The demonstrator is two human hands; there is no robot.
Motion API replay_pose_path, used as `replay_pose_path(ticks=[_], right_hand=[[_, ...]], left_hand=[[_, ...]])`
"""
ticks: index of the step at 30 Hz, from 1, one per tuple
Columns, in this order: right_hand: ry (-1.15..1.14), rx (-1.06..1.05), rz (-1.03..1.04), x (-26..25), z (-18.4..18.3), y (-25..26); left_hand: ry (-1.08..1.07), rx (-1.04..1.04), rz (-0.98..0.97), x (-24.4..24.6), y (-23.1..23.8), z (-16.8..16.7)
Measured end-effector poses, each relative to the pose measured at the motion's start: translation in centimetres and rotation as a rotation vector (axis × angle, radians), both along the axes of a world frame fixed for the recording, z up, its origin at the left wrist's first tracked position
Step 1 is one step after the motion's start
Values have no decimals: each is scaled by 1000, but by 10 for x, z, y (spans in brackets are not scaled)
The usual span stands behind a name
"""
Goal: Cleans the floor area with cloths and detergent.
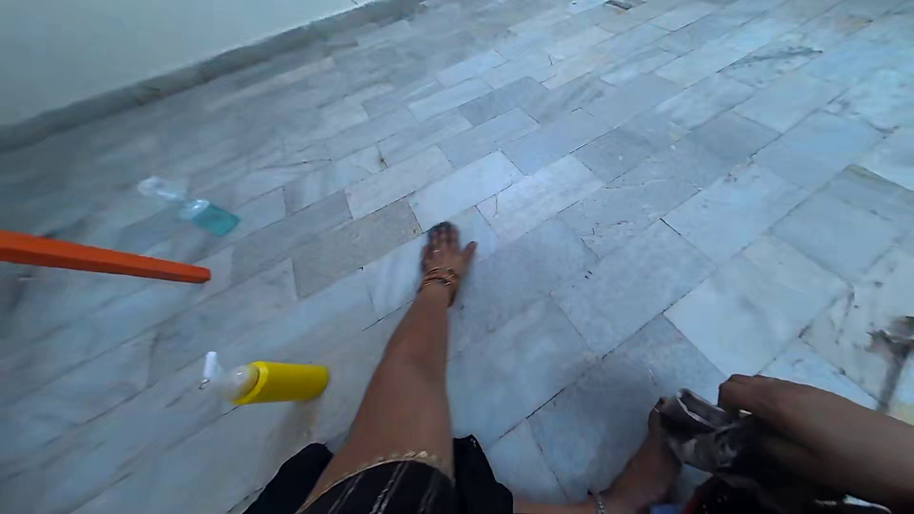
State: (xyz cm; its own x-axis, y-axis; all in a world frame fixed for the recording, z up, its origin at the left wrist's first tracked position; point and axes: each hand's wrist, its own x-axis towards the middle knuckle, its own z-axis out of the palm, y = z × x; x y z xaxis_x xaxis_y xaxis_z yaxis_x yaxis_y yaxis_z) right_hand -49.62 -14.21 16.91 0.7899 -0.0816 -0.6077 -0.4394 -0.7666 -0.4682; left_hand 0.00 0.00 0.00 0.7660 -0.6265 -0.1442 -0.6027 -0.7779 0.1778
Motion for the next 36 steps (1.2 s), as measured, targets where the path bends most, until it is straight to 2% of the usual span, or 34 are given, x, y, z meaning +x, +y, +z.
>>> replay_pose_path(ticks=[4,6,8,11,14,18,24,27,29,32,34,36], right_hand=[[116,-26,-19,9,14,7],[118,-37,-13,11,19,13],[112,-44,-4,13,26,20],[92,-55,-63,3,34,19],[41,-192,-276,-25,37,-1],[122,-269,-449,-45,41,-21],[208,-227,-436,-31,25,-24],[250,-219,-431,-30,10,-30],[251,-222,-412,-30,5,-31],[254,-222,-400,-27,8,-30],[250,-219,-396,-24,13,-25],[232,-223,-382,-22,16,-21]], left_hand=[[-35,20,230,9,105,0],[-19,58,326,-7,130,4],[-6,113,374,-30,132,10],[-2,156,299,-79,115,5],[5,118,101,-127,84,-7],[65,67,-145,-209,21,-10],[174,51,-557,-321,-86,0],[193,59,-691,-355,-100,0],[172,61,-716,-359,-83,-1],[130,35,-667,-348,-24,-5],[141,51,-536,-327,26,-4],[149,95,-295,-294,66,4]])
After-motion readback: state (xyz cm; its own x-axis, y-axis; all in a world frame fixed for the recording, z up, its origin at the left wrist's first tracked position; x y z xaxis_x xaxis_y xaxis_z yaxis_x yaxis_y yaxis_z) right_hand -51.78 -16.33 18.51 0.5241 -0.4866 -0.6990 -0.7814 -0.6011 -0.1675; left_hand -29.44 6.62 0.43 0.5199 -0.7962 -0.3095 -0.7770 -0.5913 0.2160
